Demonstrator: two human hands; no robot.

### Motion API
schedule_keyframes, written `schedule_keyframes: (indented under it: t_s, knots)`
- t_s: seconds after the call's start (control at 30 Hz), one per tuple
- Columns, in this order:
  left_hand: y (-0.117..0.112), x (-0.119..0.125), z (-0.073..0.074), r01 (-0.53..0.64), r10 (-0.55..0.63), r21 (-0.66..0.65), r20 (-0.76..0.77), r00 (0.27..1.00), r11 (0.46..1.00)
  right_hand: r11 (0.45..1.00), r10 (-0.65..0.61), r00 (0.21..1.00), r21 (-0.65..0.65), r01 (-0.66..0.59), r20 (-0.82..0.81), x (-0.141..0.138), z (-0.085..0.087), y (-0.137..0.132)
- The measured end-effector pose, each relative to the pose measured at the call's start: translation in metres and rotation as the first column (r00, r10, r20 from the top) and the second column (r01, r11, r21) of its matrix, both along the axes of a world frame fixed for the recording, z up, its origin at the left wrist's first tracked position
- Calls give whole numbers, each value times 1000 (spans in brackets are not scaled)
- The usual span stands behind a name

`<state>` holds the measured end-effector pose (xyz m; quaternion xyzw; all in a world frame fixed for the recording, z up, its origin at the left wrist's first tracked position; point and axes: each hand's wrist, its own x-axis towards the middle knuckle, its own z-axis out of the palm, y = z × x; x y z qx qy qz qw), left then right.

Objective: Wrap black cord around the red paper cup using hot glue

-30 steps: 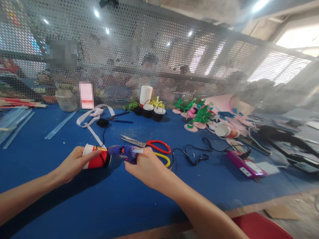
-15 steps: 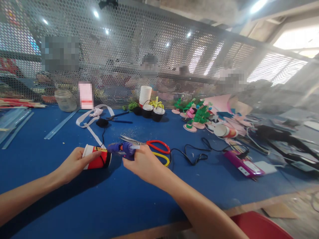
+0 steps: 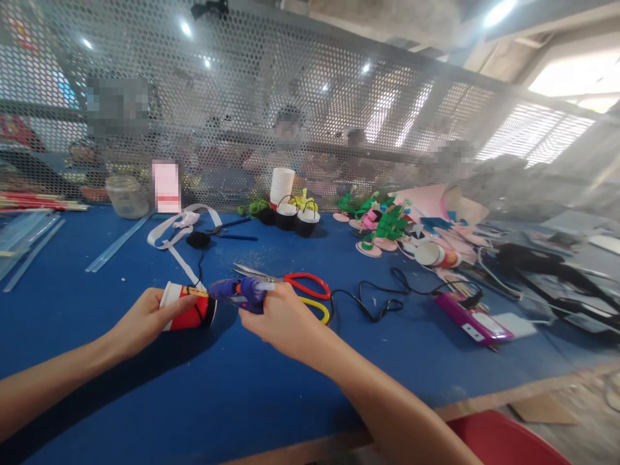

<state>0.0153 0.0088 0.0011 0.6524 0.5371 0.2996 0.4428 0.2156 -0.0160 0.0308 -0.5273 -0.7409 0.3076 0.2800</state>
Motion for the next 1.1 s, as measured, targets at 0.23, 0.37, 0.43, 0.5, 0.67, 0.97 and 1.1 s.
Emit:
schedule_keyframes:
  t_s: [0.23,0.37,0.43,0.5,0.67,0.97,1.1]
  knots:
    - [-2,0,2,10,-11,29,20,1000,1000,998,6,999,57,-7,31,1,0,-1]
    - [-1,0,2,-10,10,-3,31,999,1000,999,-7,999,49,4,52,1,-2,-3]
    - [0,0,2,-20,22,-29,53,998,999,998,-11,998,61,7,54,2,-3,-5]
    - [1,-1,2,-26,30,-50,75,997,998,997,-10,998,71,5,66,3,-4,-8]
    - [2,-1,1,-41,48,-77,99,994,996,994,15,992,105,-28,126,5,-5,-10]
    - [3,-1,0,-75,87,-100,121,989,992,988,68,989,130,-85,132,6,-5,-12]
    - [3,-1,0,-77,91,-105,135,987,992,985,37,988,160,-61,147,6,-6,-10]
